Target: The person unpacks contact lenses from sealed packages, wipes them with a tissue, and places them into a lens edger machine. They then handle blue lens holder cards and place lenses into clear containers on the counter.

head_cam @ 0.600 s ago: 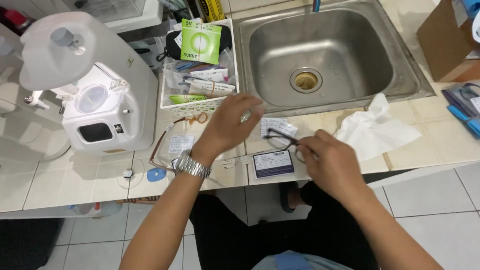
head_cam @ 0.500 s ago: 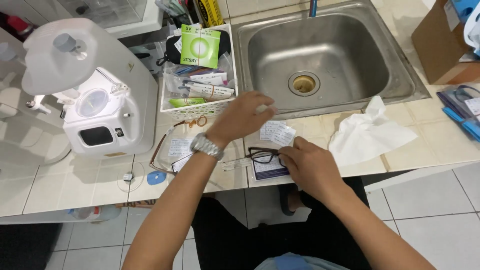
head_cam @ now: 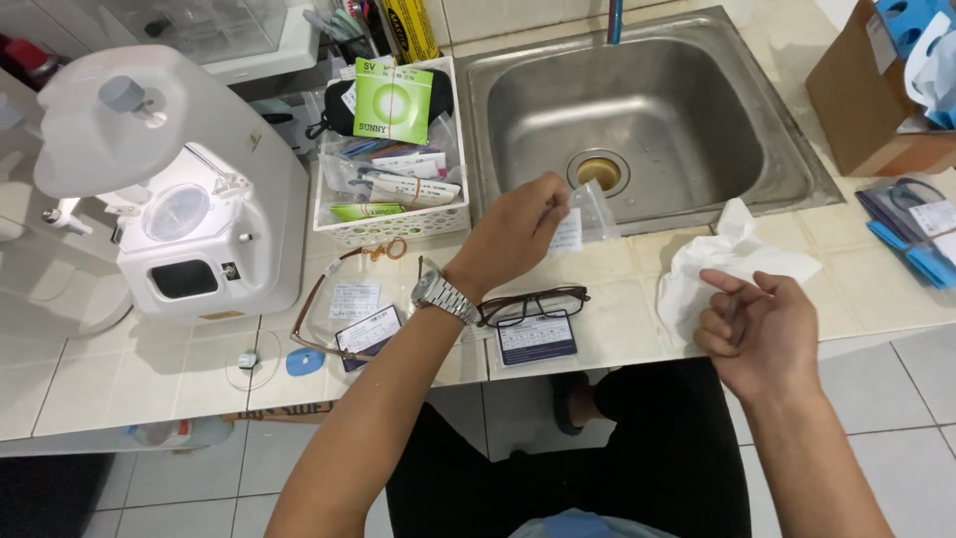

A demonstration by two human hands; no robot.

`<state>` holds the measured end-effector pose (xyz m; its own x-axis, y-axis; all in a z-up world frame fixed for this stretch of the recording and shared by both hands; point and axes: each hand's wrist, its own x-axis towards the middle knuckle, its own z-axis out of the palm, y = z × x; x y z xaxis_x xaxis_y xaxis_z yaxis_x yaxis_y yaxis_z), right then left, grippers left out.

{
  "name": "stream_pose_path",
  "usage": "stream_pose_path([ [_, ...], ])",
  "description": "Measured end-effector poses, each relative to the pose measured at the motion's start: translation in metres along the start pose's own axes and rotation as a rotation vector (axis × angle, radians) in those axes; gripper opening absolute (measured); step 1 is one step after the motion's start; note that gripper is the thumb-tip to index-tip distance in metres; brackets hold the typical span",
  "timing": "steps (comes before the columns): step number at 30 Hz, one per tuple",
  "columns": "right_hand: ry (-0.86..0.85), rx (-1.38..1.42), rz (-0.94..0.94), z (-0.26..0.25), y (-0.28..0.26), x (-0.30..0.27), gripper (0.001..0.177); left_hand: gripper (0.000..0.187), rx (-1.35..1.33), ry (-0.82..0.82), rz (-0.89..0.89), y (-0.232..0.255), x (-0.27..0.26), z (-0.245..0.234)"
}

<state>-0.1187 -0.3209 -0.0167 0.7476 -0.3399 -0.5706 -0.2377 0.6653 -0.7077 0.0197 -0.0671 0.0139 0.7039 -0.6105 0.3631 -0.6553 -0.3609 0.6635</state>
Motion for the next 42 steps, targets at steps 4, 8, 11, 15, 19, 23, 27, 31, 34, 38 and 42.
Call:
stream_pose_path([
  [4, -0.037, 0.02, -0.004, 0.007, -0.024, -0.016, 0.056, 0.016, 0.004, 0.144, -0.057, 0.014, -0.001, -0.004],
  [8, -0.112, 0.105, 0.105, 0.007, -0.019, -0.006, 0.039, 0.034, -0.029, 0.218, -0.209, 0.032, -0.001, -0.005],
  [11, -0.209, 0.226, 0.252, 0.009, -0.001, 0.008, 0.03, 0.028, -0.07, 0.272, -0.252, 0.036, -0.003, -0.002],
  [15, -0.26, 0.171, 0.232, 0.042, 0.01, 0.013, 0.027, 0.029, -0.138, 0.378, -0.188, 0.029, -0.005, 0.003],
  [19, -0.27, 0.001, 0.139, 0.055, 0.011, 0.054, 0.018, 0.035, -0.139, 0.381, -0.171, 0.034, -0.012, 0.001],
  [23, -0.201, -0.361, 0.016, 0.061, -0.001, 0.082, 0.037, 0.045, -0.075, 0.393, -0.127, 0.031, -0.016, 0.001],
  [27, -0.221, -0.456, 0.085, 0.061, -0.026, 0.082, 0.033, 0.049, -0.09, 0.381, -0.149, 0.031, -0.02, 0.004],
  [31, -0.242, -0.365, 0.092, 0.055, -0.035, 0.074, 0.019, 0.044, -0.202, 0.384, -0.191, 0.057, -0.026, -0.005],
  [34, -0.342, -0.321, 0.117, 0.052, -0.034, 0.066, 0.038, 0.042, -0.277, 0.409, -0.217, 0.053, -0.024, 0.001],
  [38, -0.371, -0.46, -0.143, 0.072, -0.045, 0.03, 0.033, 0.044, -0.162, 0.423, -0.095, 0.043, -0.025, 0.001],
  [42, -0.443, -0.479, -0.395, 0.1, -0.06, -0.019, 0.022, 0.046, -0.097, 0.351, -0.029, 0.051, -0.031, -0.004],
])
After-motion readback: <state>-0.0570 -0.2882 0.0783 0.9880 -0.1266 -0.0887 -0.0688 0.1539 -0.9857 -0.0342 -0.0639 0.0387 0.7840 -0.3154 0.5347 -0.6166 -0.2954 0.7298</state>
